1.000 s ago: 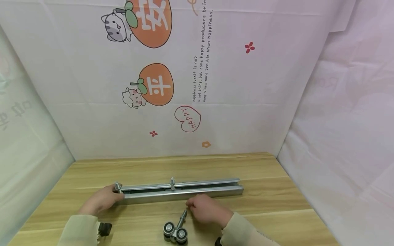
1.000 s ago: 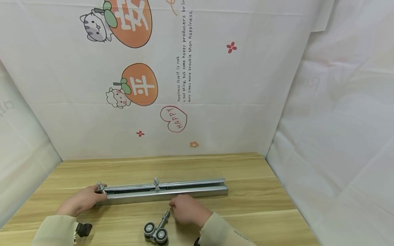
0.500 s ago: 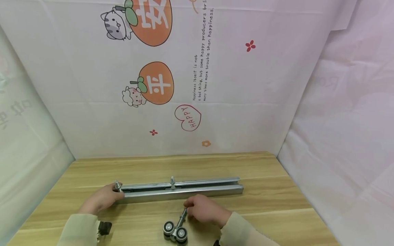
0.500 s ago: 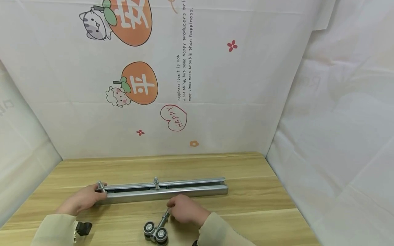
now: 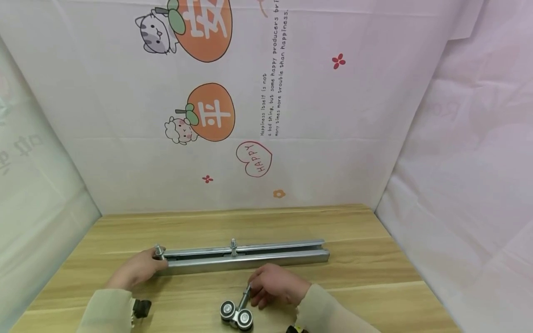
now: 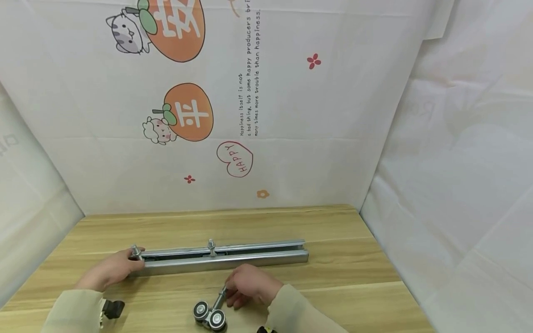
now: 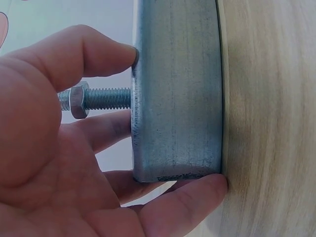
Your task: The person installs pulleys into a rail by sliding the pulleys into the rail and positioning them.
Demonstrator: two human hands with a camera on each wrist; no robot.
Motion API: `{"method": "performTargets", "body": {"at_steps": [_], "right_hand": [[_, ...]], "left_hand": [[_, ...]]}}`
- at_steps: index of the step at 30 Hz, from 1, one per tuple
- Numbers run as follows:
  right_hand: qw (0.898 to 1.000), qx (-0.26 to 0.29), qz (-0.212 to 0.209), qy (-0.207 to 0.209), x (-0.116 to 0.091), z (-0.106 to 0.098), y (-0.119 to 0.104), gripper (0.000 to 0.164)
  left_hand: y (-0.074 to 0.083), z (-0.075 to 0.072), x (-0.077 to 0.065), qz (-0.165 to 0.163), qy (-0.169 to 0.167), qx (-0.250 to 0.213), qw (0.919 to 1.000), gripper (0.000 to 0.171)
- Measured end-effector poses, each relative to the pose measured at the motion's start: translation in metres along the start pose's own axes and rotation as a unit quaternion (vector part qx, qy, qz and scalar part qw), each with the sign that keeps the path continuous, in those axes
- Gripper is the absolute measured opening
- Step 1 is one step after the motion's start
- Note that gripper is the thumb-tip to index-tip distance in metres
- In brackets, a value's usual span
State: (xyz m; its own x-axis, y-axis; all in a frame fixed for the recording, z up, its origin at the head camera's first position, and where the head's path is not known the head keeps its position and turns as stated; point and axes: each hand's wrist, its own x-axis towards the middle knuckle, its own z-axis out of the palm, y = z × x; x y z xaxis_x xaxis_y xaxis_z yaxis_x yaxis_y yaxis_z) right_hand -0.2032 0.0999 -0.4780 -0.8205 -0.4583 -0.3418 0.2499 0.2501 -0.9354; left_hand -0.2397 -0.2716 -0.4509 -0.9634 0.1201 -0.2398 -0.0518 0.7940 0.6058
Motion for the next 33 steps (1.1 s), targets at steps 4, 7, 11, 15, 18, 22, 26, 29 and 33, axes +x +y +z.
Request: {"method": "performTargets", "body": {"at_steps": [4, 7, 11, 15, 18, 22, 26, 29, 33], "right_hand": [[0.997, 0.072, 0.019, -0.03, -0.001, 0.0, 0.003, 0.027], [0.99, 0.132, 0.031, -0.043, -0.001, 0.003, 0.005, 0.025], [0.982, 0.18, 0.032, -0.038, 0.001, 0.008, 0.009, 0.019], [0.979, 0.201, 0.026, -0.023, 0.003, 0.012, 0.014, 0.019], [0.977, 0.21, 0.019, -0.014, 0.005, 0.016, 0.018, 0.019], [0.978, 0.209, 0.017, -0.005, 0.007, 0.019, 0.021, 0.016], [0.98, 0.196, 0.025, -0.005, 0.007, 0.02, 0.022, 0.018], [0.981, 0.192, 0.025, -0.006, 0.007, 0.02, 0.021, 0.018], [0.981, 0.19, 0.023, 0.002, 0.006, 0.021, 0.022, 0.017]], "left_hand": [[0.0, 0.0, -0.001, 0.001, -0.002, 0.005, 1.0, 0.067], [0.0, 0.0, -0.001, 0.0, 0.0, 0.005, 1.0, 0.067], [0.0, 0.0, -0.001, -0.001, 0.001, 0.006, 1.0, 0.067], [0.001, 0.001, -0.001, -0.002, 0.0, 0.005, 1.0, 0.067], [0.001, 0.0, -0.001, -0.003, 0.0, 0.005, 1.0, 0.067], [0.002, 0.0, -0.002, -0.001, 0.001, 0.006, 1.0, 0.066], [0.002, 0.0, -0.002, 0.001, 0.003, 0.008, 1.0, 0.066], [0.002, 0.0, -0.002, 0.002, 0.004, 0.006, 1.0, 0.065], [0.002, 0.0, -0.003, 0.003, 0.003, 0.002, 1.0, 0.065]]}}
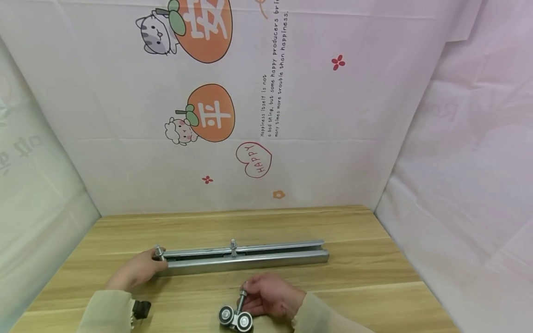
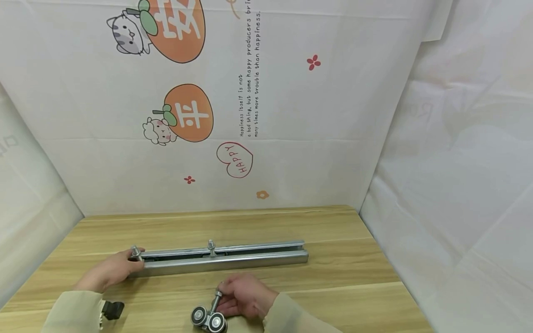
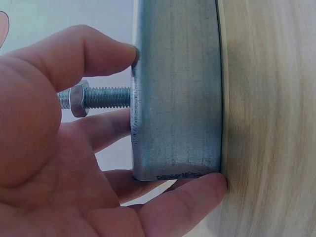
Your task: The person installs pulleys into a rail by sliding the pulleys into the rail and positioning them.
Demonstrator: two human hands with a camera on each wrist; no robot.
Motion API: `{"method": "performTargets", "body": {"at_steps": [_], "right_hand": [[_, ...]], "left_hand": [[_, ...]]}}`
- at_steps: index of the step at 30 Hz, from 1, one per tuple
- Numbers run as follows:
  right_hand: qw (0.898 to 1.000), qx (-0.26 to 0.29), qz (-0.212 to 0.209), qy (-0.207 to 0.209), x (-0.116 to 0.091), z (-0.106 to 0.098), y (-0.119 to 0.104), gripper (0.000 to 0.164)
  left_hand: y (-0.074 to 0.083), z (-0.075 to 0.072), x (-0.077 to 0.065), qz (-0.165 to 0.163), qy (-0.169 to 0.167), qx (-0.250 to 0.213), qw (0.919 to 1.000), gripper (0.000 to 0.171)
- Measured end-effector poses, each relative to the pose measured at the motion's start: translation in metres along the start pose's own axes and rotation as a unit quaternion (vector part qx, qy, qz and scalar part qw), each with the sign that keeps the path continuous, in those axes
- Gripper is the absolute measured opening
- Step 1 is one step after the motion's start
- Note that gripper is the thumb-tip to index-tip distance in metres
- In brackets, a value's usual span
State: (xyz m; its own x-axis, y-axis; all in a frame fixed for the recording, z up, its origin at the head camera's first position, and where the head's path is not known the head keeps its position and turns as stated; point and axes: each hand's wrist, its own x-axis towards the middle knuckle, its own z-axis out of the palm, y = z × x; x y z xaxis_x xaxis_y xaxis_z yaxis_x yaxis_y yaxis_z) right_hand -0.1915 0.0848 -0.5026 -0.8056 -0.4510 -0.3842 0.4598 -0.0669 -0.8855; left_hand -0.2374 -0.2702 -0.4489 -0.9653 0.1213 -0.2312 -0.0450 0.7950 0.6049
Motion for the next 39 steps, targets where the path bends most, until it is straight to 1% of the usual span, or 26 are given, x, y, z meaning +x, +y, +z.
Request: {"method": "performTargets", "body": {"at_steps": [6, 11, 16, 19, 23, 29, 33, 39], "right_hand": [[1.0, -0.002, -0.007, 0.007, 0.0, 0.001, 0.002, 0.014], [1.0, -0.006, -0.007, 0.009, -0.001, 0.0, 0.0, 0.015], [1.0, -0.01, -0.013, 0.012, -0.003, -0.005, -0.006, 0.018], [0.999, -0.015, -0.025, 0.016, -0.004, -0.011, -0.012, 0.021], [0.998, -0.032, -0.044, 0.029, -0.005, -0.021, -0.023, 0.024], [0.996, -0.06, -0.059, 0.037, -0.011, -0.034, -0.038, 0.025], [0.992, -0.095, -0.07, 0.048, -0.015, -0.04, -0.045, 0.024], [0.983, -0.152, -0.092, 0.055, -0.022, -0.043, -0.05, 0.022]], "left_hand": [[0.001, 0.0, -0.001, -0.001, -0.003, -0.001, 1.0, 0.065], [0.002, 0.0, -0.001, -0.001, -0.002, -0.001, 1.0, 0.065], [0.001, 0.0, -0.001, 0.001, -0.001, 0.003, 1.0, 0.064], [0.0, 0.0, -0.001, 0.004, 0.003, 0.004, 1.0, 0.064], [-0.002, 0.0, 0.001, 0.004, 0.004, 0.006, 1.0, 0.065], [-0.003, 0.0, 0.002, 0.005, 0.0, 0.0, 1.0, 0.065], [-0.002, 0.0, 0.002, 0.004, 0.002, 0.0, 1.0, 0.065], [-0.001, 0.0, 0.0, 0.005, 0.002, 0.011, 0.9999, 0.065]]}}
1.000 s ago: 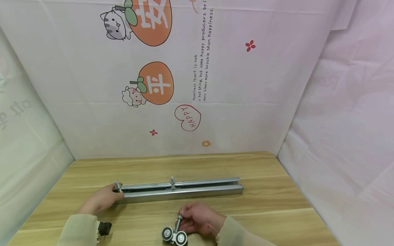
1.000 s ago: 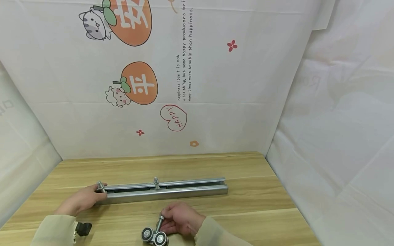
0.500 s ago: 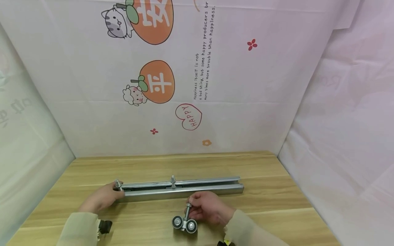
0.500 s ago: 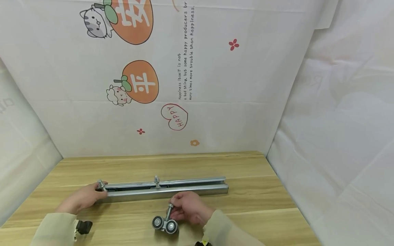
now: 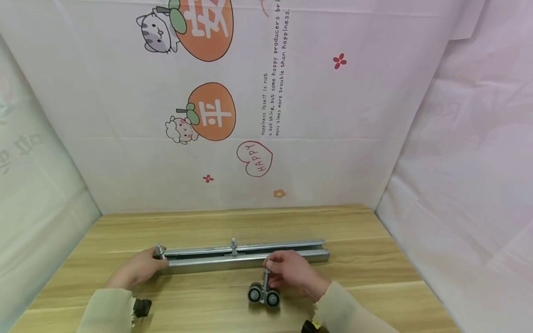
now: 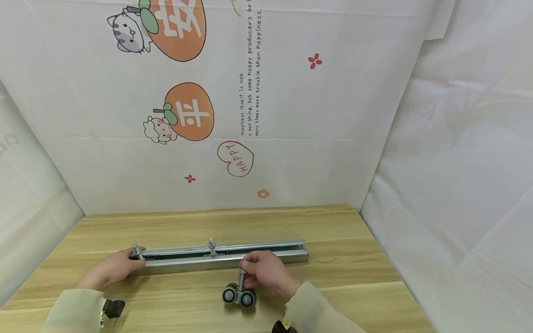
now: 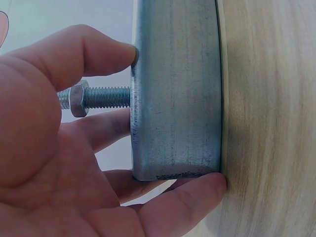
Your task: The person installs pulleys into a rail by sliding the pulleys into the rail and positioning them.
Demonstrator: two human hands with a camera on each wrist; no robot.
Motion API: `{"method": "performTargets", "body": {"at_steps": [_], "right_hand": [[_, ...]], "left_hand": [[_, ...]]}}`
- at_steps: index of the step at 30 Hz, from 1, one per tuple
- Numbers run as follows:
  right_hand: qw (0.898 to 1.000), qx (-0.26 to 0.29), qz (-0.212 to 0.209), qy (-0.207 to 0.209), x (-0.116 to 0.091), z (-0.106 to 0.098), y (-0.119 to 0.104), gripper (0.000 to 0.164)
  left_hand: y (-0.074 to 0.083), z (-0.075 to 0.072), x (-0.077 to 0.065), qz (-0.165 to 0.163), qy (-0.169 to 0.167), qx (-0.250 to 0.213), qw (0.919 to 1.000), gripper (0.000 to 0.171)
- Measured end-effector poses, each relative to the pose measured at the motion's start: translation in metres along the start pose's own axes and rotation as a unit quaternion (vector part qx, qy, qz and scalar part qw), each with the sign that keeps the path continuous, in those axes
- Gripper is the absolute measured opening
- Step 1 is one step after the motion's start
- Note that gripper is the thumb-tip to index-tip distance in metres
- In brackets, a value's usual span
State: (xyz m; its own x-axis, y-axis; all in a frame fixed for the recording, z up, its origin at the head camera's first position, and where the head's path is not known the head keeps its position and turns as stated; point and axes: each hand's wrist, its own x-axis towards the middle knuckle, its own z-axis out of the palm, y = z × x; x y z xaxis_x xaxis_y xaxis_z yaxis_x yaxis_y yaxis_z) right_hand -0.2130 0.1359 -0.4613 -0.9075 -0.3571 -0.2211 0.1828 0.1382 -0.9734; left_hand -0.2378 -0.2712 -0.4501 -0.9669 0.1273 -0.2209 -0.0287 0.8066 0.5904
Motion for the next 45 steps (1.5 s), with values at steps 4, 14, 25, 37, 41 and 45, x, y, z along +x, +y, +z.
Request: {"method": "performTargets", "body": {"at_steps": [4, 14, 25, 37, 41, 45], "right_hand": [[1.0, -0.028, -0.014, -0.003, -0.003, -0.001, -0.002, 0.021], [0.988, -0.142, -0.058, 0.009, -0.011, 0.0, -0.006, 0.014], [0.978, -0.18, -0.102, -0.026, -0.028, -0.002, -0.007, 0.011], [0.945, -0.3, -0.129, -0.016, -0.037, -0.001, 0.001, 0.014], [0.939, -0.318, -0.131, -0.003, -0.037, 0.001, 0.004, 0.009], [0.939, -0.314, -0.137, 0.006, -0.036, 0.002, 0.004, 0.005]], "left_hand": [[0.0, 0.001, 0.0, 0.003, 0.0, 0.0, 1.0, 0.064], [-0.001, 0.001, 0.0, -0.001, 0.004, -0.003, 1.0, 0.064], [-0.002, 0.001, 0.003, 0.0, 0.007, -0.009, 0.9999, 0.063], [-0.001, 0.001, 0.001, -0.001, 0.003, -0.008, 1.0, 0.064], [-0.001, 0.001, 0.001, -0.002, 0.003, -0.01, 0.9999, 0.064], [-0.001, 0.0, 0.002, -0.004, 0.0, -0.013, 0.9999, 0.064]]}}
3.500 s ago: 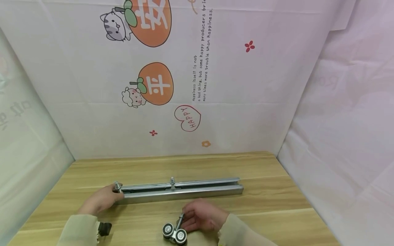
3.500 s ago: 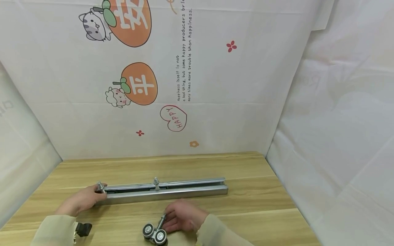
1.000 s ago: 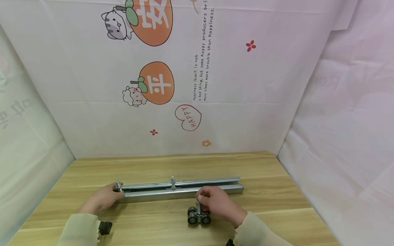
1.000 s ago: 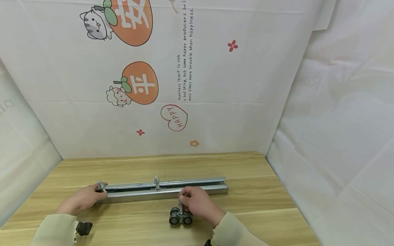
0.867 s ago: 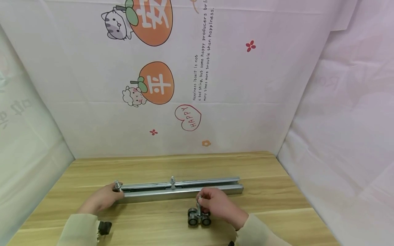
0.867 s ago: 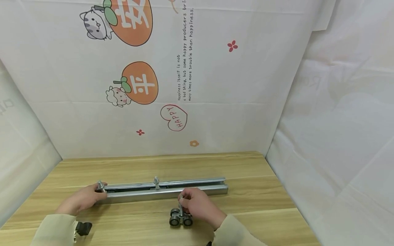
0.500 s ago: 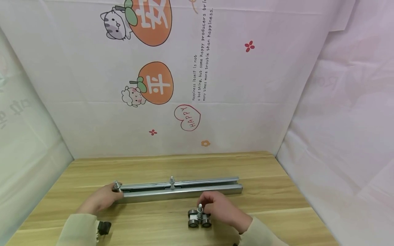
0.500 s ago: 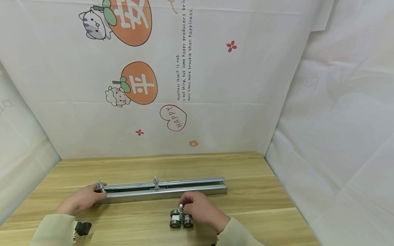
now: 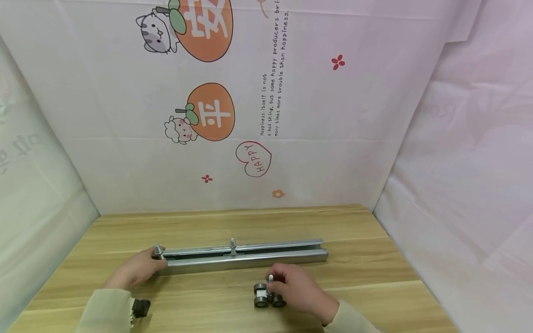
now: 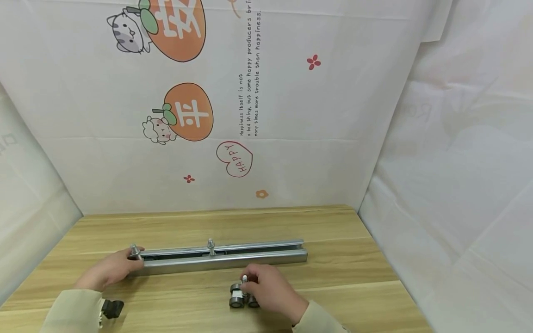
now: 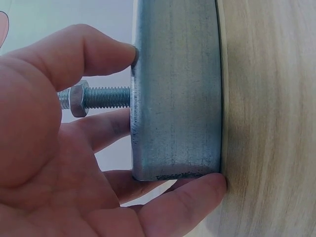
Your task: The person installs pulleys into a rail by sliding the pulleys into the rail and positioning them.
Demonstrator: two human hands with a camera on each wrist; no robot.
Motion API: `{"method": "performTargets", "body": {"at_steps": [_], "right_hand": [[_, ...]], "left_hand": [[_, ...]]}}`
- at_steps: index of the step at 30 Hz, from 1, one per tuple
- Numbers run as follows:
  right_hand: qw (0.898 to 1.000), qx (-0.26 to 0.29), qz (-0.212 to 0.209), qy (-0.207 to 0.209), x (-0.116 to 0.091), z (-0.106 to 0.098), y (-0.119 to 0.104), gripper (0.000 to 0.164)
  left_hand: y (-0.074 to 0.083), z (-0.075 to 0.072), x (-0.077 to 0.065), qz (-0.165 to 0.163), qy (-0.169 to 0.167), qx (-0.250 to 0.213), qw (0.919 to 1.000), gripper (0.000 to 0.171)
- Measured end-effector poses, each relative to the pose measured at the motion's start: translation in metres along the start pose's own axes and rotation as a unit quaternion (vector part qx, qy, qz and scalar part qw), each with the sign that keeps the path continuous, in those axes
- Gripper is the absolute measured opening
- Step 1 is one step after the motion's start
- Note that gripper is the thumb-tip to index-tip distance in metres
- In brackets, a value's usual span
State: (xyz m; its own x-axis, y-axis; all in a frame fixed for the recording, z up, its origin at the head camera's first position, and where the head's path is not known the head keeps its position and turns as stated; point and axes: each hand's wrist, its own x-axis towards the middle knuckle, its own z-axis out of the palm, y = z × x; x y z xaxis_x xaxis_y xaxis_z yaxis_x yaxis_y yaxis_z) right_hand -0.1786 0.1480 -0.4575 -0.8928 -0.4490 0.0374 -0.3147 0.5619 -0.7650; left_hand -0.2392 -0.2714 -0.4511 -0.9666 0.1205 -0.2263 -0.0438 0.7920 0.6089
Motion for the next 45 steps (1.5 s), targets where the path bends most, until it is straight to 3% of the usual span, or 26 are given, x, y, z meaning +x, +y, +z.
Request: {"method": "performTargets", "body": {"at_steps": [19, 33, 45], "right_hand": [[0.997, -0.04, -0.013, 0.064, -0.003, -0.017, 0.012, 0.009], [0.992, -0.076, 0.021, 0.102, -0.009, -0.036, 0.028, 0.011], [0.98, -0.095, 0.087, 0.149, -0.016, -0.053, 0.041, 0.011]], "left_hand": [[0.0, 0.001, 0.0, 0.005, -0.002, 0.002, 1.0, 0.065], [0.002, -0.002, -0.002, -0.001, -0.01, -0.005, 0.9999, 0.067], [0.0, -0.001, -0.002, 0.0, -0.008, -0.005, 1.0, 0.066]]}}
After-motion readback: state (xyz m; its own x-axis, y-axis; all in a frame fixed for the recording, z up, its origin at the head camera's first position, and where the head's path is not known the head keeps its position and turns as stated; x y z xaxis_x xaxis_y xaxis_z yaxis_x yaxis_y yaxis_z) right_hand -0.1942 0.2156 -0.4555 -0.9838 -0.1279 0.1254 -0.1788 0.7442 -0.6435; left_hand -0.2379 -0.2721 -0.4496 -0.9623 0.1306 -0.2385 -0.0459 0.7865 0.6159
